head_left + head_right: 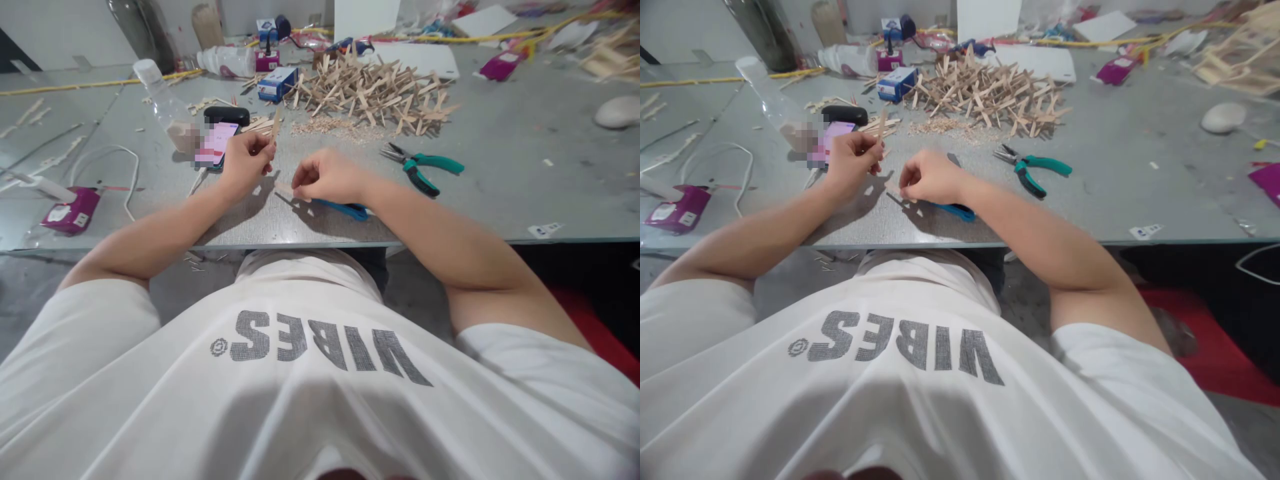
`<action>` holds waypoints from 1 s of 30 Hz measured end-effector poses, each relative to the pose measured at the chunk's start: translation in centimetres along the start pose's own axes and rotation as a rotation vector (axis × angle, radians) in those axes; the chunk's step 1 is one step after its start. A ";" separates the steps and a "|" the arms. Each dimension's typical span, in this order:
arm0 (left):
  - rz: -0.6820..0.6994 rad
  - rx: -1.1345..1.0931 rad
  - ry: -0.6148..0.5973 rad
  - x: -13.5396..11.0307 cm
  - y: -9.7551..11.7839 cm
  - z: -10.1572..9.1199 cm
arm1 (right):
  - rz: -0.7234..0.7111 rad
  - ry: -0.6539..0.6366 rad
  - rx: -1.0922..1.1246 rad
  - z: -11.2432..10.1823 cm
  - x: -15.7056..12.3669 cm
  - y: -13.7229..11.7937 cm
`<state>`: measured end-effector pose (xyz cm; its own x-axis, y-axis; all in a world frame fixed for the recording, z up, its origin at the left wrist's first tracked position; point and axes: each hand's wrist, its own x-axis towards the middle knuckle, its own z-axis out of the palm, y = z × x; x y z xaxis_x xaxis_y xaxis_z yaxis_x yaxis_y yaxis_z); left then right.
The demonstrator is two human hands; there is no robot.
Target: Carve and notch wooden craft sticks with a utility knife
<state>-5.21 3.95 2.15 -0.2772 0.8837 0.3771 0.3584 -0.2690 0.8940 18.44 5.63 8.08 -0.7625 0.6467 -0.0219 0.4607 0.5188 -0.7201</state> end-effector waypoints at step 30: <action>0.070 0.038 -0.145 -2.1 1.2 0.6 | -0.012 -0.011 -0.510 -1.0 0.7 2.5</action>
<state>-3.68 2.02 2.35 -0.1195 0.9103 0.3963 0.4068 -0.3192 0.8559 19.50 7.95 6.91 -0.7726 0.6344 -0.0246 0.6128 0.7350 -0.2903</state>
